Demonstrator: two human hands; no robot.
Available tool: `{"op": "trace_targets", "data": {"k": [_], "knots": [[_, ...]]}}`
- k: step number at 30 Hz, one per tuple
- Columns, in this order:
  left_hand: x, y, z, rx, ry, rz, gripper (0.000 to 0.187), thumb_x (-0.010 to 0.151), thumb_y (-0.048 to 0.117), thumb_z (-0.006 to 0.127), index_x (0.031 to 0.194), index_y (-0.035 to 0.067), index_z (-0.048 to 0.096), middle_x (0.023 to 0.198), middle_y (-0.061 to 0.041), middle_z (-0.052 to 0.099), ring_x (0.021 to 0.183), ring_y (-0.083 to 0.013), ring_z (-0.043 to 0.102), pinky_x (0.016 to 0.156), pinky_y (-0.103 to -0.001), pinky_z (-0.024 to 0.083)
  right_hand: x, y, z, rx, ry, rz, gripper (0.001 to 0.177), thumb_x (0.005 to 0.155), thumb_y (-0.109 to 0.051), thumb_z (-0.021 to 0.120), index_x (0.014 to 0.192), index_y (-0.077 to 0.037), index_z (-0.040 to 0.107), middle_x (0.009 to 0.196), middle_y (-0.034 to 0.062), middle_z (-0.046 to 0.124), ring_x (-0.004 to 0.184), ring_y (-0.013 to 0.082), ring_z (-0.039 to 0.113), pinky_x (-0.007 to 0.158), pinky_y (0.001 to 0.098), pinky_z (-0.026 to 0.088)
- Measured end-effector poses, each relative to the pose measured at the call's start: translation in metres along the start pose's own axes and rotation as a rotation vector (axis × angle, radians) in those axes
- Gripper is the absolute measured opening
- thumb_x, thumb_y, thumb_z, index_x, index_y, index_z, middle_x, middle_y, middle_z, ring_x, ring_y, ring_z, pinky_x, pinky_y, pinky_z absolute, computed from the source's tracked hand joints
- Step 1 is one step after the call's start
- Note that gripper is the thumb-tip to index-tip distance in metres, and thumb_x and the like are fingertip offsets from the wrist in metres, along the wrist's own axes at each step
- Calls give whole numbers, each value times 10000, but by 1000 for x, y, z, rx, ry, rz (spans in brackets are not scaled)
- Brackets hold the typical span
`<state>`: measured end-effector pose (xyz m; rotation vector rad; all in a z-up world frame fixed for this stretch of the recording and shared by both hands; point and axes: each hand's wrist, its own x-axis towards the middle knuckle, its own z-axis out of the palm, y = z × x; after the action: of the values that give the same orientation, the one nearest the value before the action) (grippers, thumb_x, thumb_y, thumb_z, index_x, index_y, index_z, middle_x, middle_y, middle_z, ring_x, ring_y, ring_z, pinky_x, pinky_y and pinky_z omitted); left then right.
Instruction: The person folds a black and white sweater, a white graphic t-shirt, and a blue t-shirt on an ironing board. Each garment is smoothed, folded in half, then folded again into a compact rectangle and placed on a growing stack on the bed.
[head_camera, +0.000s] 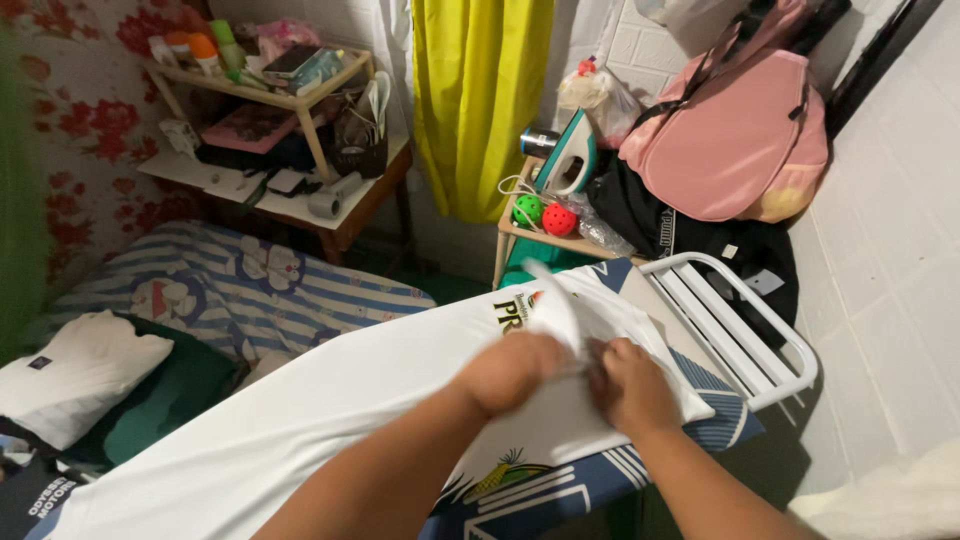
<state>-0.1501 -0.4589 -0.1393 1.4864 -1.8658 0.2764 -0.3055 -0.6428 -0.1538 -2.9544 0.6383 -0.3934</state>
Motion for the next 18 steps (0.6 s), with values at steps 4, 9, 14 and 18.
{"op": "trace_targets", "data": {"k": [4, 9, 14, 18], "knots": [[-39, 36, 3, 220, -219, -83, 441, 939, 67, 553, 1371, 120, 628, 1239, -142, 635, 1245, -329, 588, 1104, -462, 418, 6, 28, 27, 308, 236, 11, 329, 912, -215, 592, 1215, -102, 652, 1142, 174, 707, 1026, 379, 667, 868, 454, 537], [-40, 47, -8, 305, -299, -360, 462, 911, 270, 622, 1363, 172, 604, 1429, -100, 572, 1436, -288, 445, 1223, -512, 264, 9, 57, 38, 899, 269, 239, 317, 1026, -192, 443, 1285, -76, 584, 1053, 161, 765, 910, 316, 689, 812, 397, 522], [-42, 56, -27, 185, -520, -489, 678, 914, 568, 600, 1481, 212, 495, 1593, -63, 385, 1526, -298, 210, 1208, -595, 98, 18, 45, 20, 1190, 252, 431, 370, 1000, -199, 541, 1360, -114, 534, 1255, 190, 626, 1003, 358, 638, 778, 422, 474], [-51, 60, -34, 218, -550, -455, 674, 941, 602, 512, 1517, 254, 466, 1650, -60, 305, 1550, -319, 166, 1207, -610, 84, 15, 0, 5, 219, 451, -127, 465, 820, -241, 708, 1250, -92, 611, 1300, 145, 608, 1215, 363, 574, 1043, 472, 421]]}}
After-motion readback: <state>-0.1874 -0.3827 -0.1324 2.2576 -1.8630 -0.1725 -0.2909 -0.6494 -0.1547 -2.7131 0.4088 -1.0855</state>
